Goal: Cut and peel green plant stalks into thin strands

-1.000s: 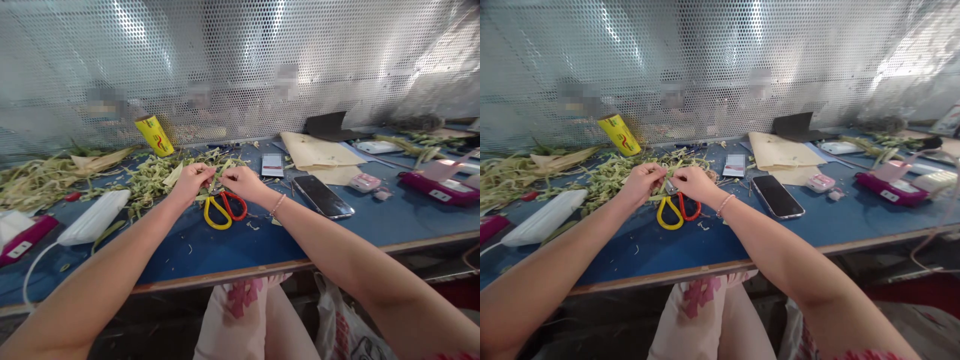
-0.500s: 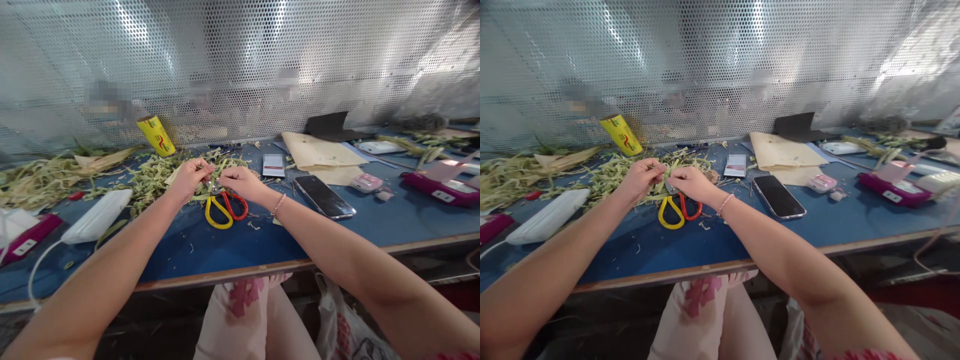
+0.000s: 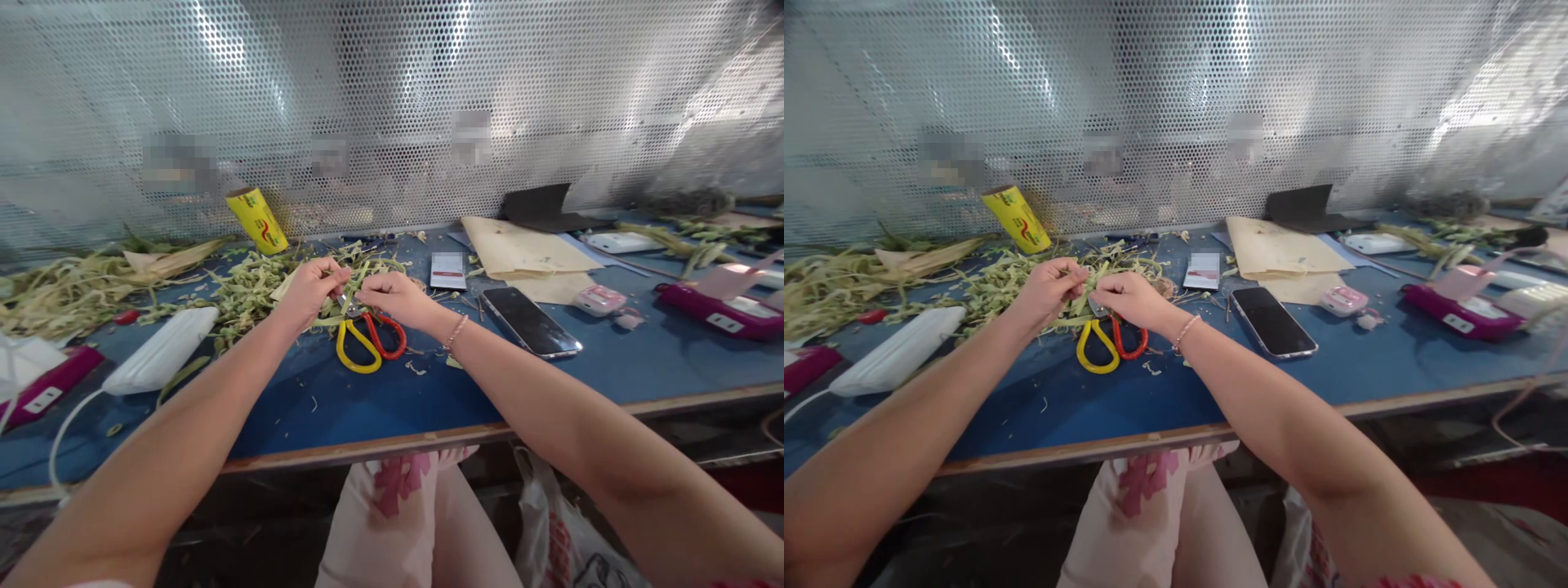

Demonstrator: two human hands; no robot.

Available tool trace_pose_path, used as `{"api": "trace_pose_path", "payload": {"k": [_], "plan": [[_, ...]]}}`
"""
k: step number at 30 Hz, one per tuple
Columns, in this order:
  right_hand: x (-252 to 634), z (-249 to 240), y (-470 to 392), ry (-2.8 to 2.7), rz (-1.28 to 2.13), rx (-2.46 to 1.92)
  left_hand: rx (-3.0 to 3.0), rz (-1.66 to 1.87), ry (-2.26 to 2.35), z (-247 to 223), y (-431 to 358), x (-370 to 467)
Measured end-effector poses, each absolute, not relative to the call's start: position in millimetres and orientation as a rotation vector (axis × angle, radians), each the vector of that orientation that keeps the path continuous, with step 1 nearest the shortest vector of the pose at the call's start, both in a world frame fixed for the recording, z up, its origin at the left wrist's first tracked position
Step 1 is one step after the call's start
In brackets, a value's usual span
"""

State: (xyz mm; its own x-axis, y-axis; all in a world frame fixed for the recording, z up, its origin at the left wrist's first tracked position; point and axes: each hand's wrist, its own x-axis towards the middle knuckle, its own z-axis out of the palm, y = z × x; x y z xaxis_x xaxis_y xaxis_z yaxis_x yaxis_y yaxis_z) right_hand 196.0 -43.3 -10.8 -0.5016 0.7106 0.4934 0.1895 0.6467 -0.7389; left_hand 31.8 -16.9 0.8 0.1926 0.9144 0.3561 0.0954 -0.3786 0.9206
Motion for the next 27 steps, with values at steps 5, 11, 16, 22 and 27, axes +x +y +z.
{"api": "trace_pose_path", "payload": {"k": [5,11,16,22,27], "plan": [[197,-12,-43,-2.025,0.793,-0.689,1.656,1.275,0.966,3,-20,33],[197,-12,-45,-2.012,0.775,-0.682,1.471,1.319,0.976,4,-26,40],[195,-14,-41,-1.905,0.740,-0.750,1.050,1.319,0.794,0,-30,50],[194,-21,-32,-1.877,0.794,-0.826,0.842,1.326,0.771,5,-33,49],[193,-23,-31,-1.843,0.931,-0.831,1.053,1.292,0.738,-3,-30,46]]}}
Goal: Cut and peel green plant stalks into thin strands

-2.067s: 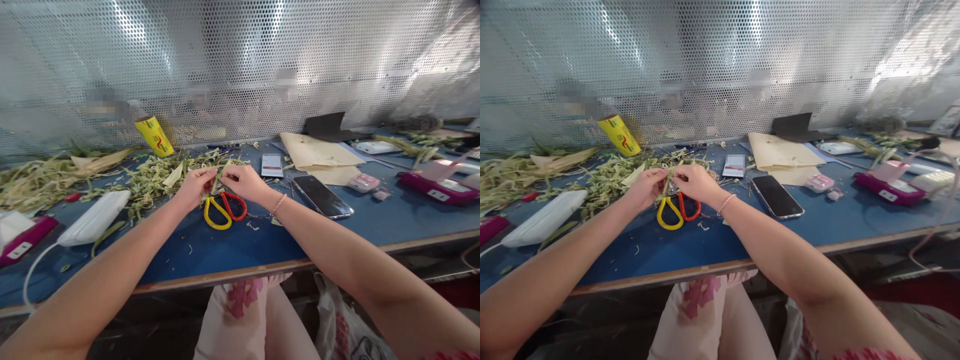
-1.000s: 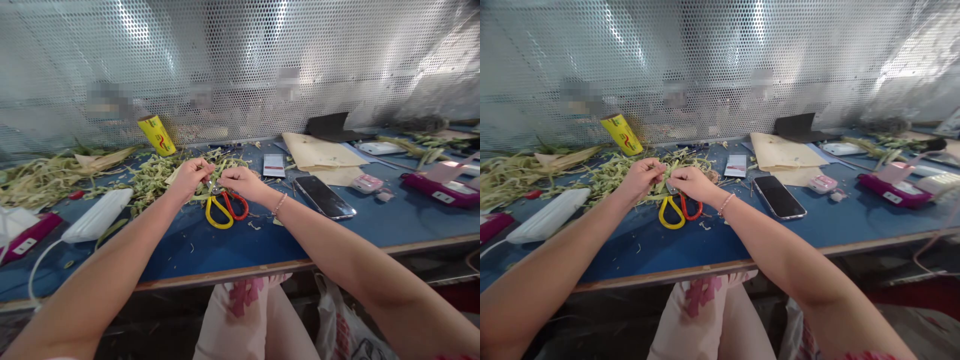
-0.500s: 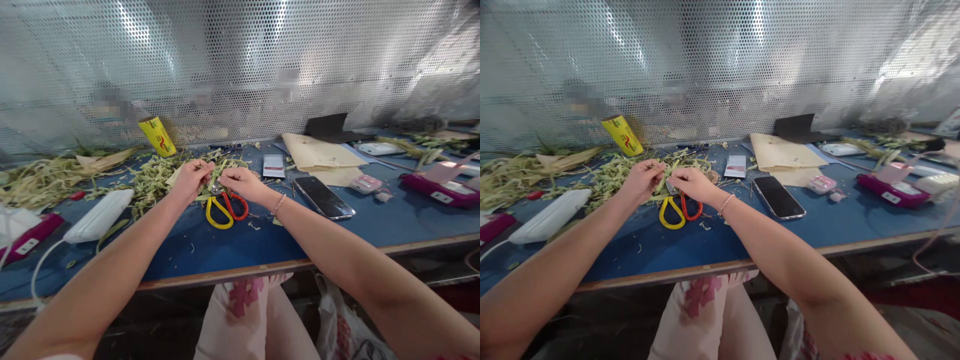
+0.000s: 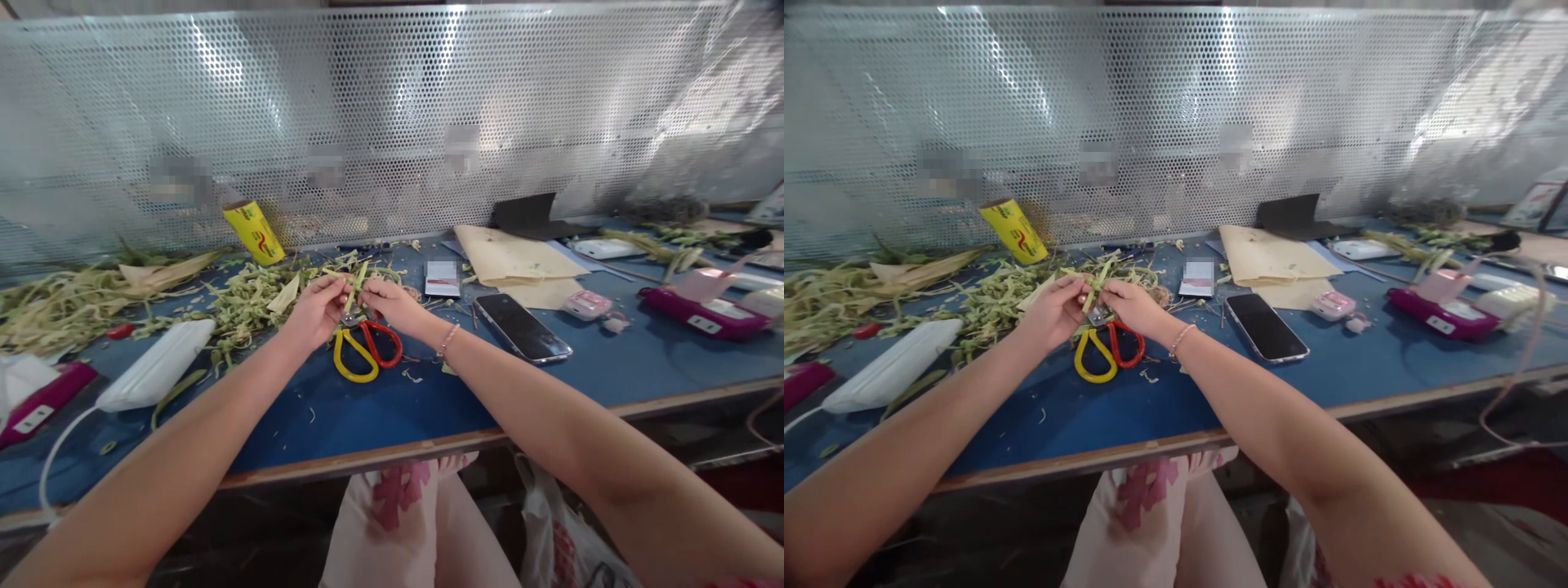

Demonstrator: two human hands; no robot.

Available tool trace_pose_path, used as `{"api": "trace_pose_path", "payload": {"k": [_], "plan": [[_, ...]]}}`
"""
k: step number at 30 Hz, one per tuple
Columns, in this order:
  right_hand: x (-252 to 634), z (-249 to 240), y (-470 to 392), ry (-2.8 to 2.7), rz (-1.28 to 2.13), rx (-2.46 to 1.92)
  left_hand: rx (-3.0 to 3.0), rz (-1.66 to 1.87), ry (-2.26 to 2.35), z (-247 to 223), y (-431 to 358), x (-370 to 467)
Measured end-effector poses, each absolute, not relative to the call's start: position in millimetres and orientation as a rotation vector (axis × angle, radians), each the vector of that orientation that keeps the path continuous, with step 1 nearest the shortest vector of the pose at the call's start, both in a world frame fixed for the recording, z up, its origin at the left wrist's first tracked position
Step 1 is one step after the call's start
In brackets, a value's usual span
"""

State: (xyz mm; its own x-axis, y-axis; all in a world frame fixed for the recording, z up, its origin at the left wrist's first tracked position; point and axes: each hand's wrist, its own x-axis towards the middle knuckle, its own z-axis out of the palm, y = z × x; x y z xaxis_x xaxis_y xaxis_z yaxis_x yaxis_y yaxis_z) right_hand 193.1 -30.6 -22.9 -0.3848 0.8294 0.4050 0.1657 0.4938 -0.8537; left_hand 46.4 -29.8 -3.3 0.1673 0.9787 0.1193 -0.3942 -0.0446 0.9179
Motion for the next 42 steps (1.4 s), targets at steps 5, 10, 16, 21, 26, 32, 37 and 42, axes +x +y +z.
{"api": "trace_pose_path", "payload": {"k": [5,10,16,21,26,32,37,42], "plan": [[192,-22,-31,-1.706,1.092,-0.832,1.451,1.396,0.851,-16,-25,45],[193,-19,-32,-1.552,1.265,-0.755,1.957,1.441,1.014,-20,-20,42],[194,-17,-32,-1.539,1.264,-0.763,2.068,1.300,1.009,-23,-23,44],[192,-19,-30,-1.669,1.147,-0.844,2.083,1.258,1.059,-22,-30,49],[191,-21,-31,-1.672,1.215,-0.857,2.146,1.181,1.141,-19,-26,46],[191,-21,-30,-1.589,1.339,-0.742,2.248,1.214,1.295,-13,-31,47],[191,-20,-31,-1.638,1.287,-0.787,2.004,1.221,1.277,-13,-37,55],[192,-18,-33,-1.661,1.291,-0.837,1.749,1.259,1.183,-18,-38,61]]}}
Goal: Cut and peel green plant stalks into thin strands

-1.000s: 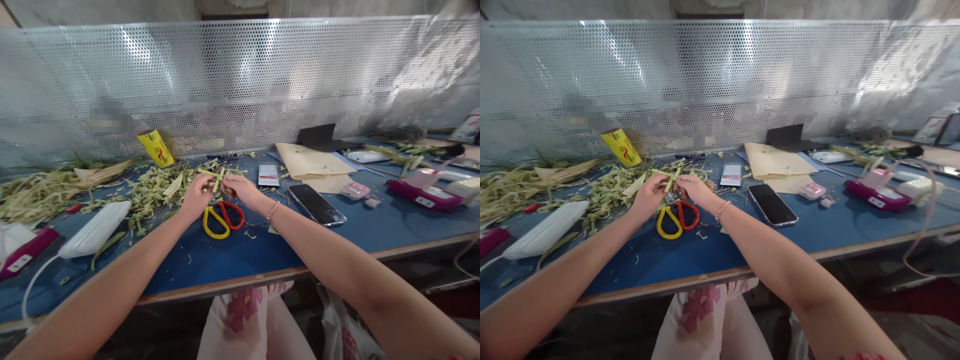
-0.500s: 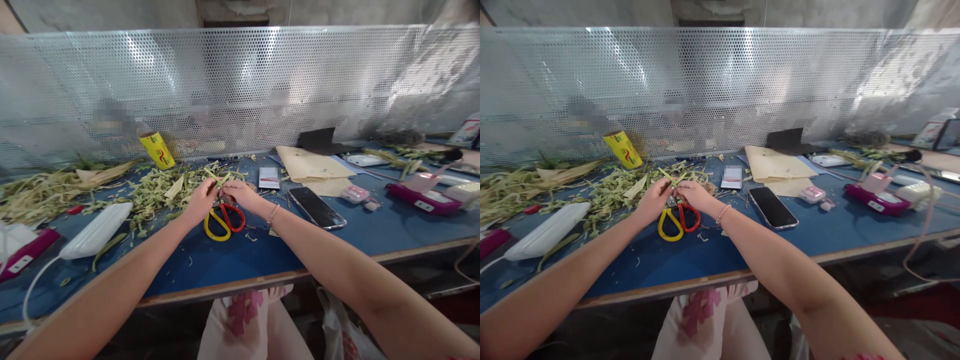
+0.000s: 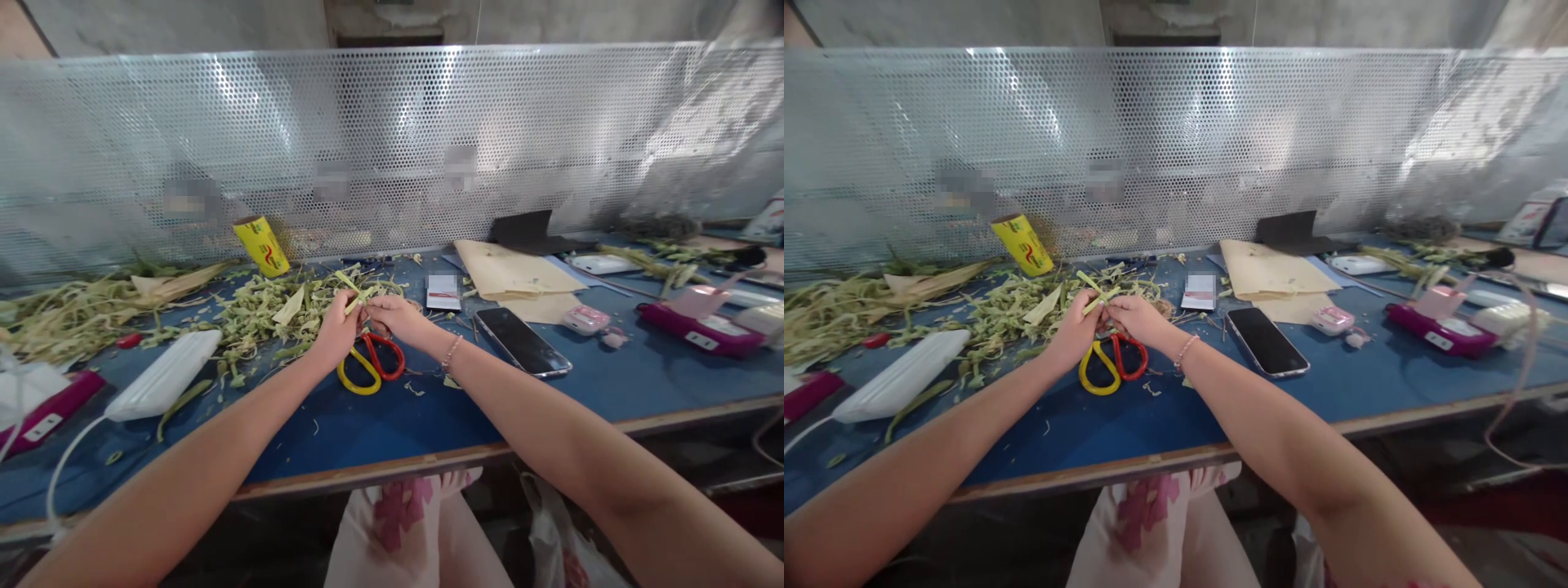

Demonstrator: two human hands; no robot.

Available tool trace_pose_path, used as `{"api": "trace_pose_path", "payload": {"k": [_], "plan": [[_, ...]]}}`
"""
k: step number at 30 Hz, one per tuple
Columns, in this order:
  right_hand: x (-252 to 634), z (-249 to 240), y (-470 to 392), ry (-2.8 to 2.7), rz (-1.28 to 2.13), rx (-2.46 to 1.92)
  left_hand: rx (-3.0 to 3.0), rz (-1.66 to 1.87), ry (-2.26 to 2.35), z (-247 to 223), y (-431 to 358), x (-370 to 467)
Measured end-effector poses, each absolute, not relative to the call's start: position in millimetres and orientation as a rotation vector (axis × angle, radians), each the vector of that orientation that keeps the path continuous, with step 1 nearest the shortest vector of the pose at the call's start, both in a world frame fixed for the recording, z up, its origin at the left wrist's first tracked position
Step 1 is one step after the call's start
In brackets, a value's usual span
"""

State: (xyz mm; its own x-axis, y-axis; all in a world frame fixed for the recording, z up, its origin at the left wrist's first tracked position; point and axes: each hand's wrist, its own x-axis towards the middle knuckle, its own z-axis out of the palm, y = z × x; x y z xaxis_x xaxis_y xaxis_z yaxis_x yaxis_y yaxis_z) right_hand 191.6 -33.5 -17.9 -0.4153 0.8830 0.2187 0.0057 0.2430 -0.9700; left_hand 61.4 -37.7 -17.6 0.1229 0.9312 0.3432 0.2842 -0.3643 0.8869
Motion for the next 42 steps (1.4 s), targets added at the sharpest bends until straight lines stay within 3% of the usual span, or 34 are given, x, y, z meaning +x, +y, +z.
{"api": "trace_pose_path", "payload": {"k": [13,32,35,40,42], "plan": [[197,-15,-35,-1.720,1.388,-0.610,1.571,1.329,1.128,-18,-39,66],[198,-13,-38,-1.527,1.513,-0.789,2.042,1.325,0.933,-20,-37,46],[197,-17,-34,-1.659,1.355,-0.899,2.154,1.227,1.017,-19,-35,44],[196,-22,-31,-1.816,0.607,-1.068,2.111,1.275,1.081,-18,-30,43],[197,-22,-32,-1.825,0.470,-0.983,2.108,1.268,1.088,-19,-28,43]]}}
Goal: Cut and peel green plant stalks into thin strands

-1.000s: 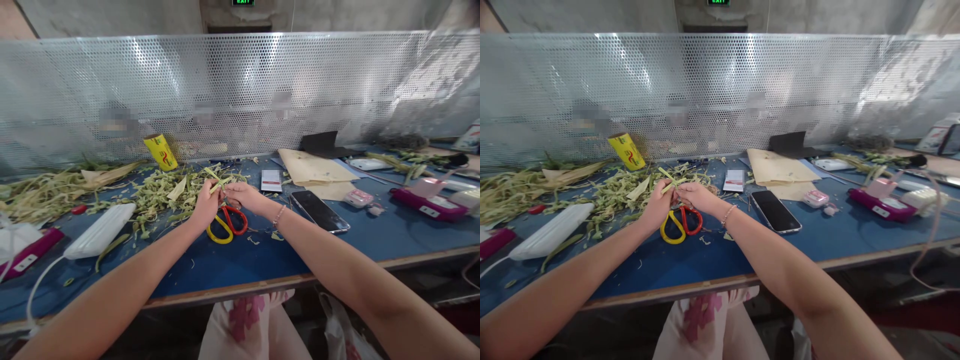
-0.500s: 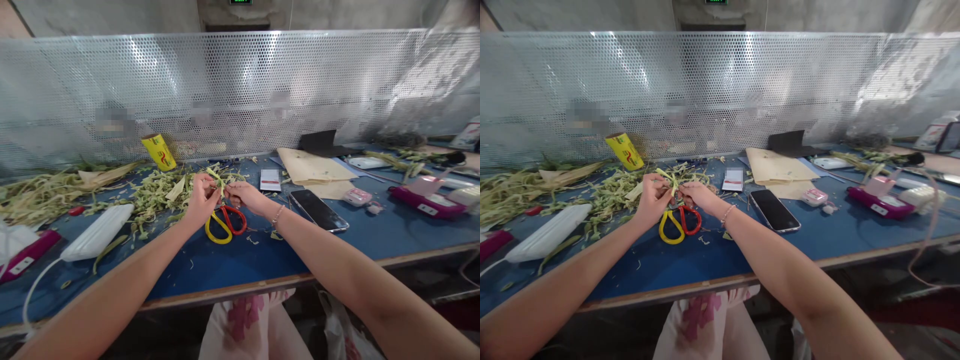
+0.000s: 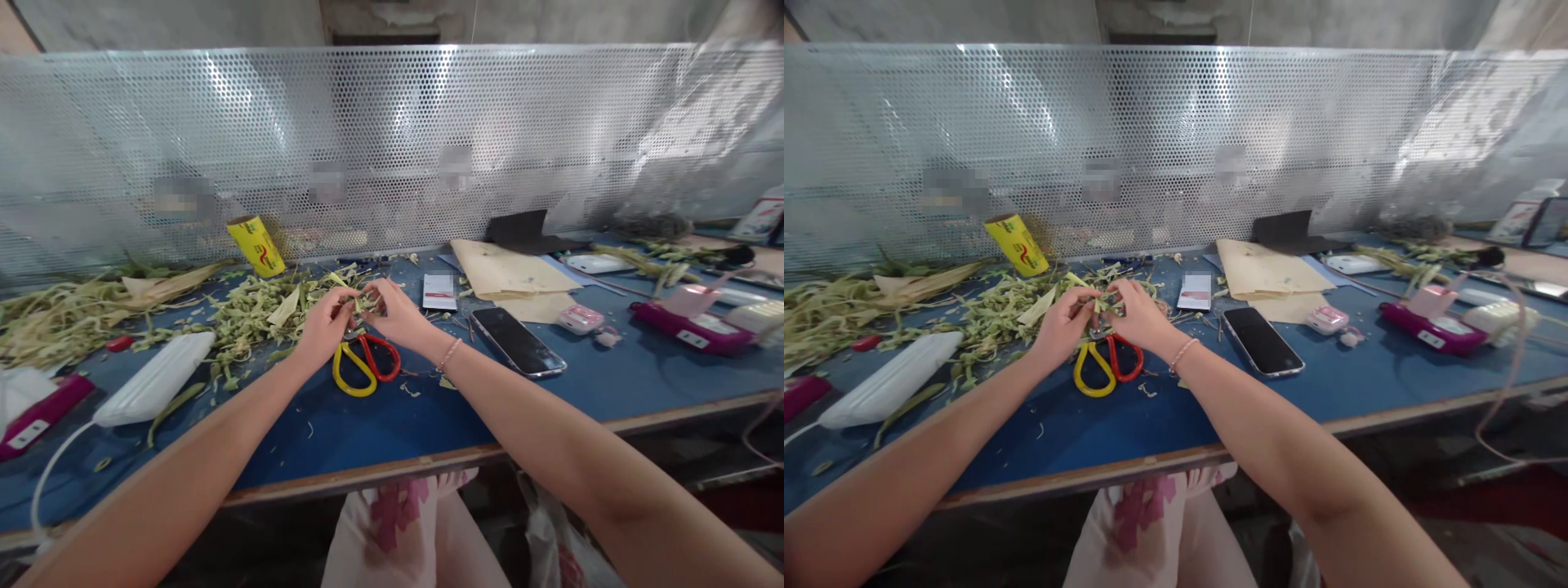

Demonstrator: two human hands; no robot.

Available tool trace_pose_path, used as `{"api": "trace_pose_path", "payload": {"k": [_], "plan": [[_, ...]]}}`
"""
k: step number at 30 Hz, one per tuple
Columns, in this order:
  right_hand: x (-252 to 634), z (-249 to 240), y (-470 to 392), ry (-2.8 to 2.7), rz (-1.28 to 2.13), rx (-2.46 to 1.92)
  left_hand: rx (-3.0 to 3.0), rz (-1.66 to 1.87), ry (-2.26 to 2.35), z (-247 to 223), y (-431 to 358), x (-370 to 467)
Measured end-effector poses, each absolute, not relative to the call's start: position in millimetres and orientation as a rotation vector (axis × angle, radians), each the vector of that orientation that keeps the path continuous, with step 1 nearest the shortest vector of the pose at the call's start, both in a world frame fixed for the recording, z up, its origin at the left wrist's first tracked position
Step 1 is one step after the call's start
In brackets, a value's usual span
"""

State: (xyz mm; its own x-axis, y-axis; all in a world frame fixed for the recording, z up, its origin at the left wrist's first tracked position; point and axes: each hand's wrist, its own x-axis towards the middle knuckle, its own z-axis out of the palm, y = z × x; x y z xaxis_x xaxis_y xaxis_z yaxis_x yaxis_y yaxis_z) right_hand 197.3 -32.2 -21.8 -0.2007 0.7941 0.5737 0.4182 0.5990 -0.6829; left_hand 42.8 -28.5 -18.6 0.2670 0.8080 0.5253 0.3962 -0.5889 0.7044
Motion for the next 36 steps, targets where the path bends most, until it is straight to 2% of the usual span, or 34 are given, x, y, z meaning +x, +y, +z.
{"api": "trace_pose_path", "payload": {"k": [8,15,22,36], "plan": [[200,-12,-42,-1.903,0.379,-0.769,2.367,1.116,1.117,-18,-36,47],[197,-8,-46,-1.854,0.351,-0.780,1.966,1.121,1.049,-21,-42,53],[197,-6,-49,-1.802,0.362,-0.771,1.948,0.975,0.925,-17,-39,52],[198,-6,-40,-1.590,0.717,-0.808,1.559,1.011,0.763,-15,-45,57]]}}
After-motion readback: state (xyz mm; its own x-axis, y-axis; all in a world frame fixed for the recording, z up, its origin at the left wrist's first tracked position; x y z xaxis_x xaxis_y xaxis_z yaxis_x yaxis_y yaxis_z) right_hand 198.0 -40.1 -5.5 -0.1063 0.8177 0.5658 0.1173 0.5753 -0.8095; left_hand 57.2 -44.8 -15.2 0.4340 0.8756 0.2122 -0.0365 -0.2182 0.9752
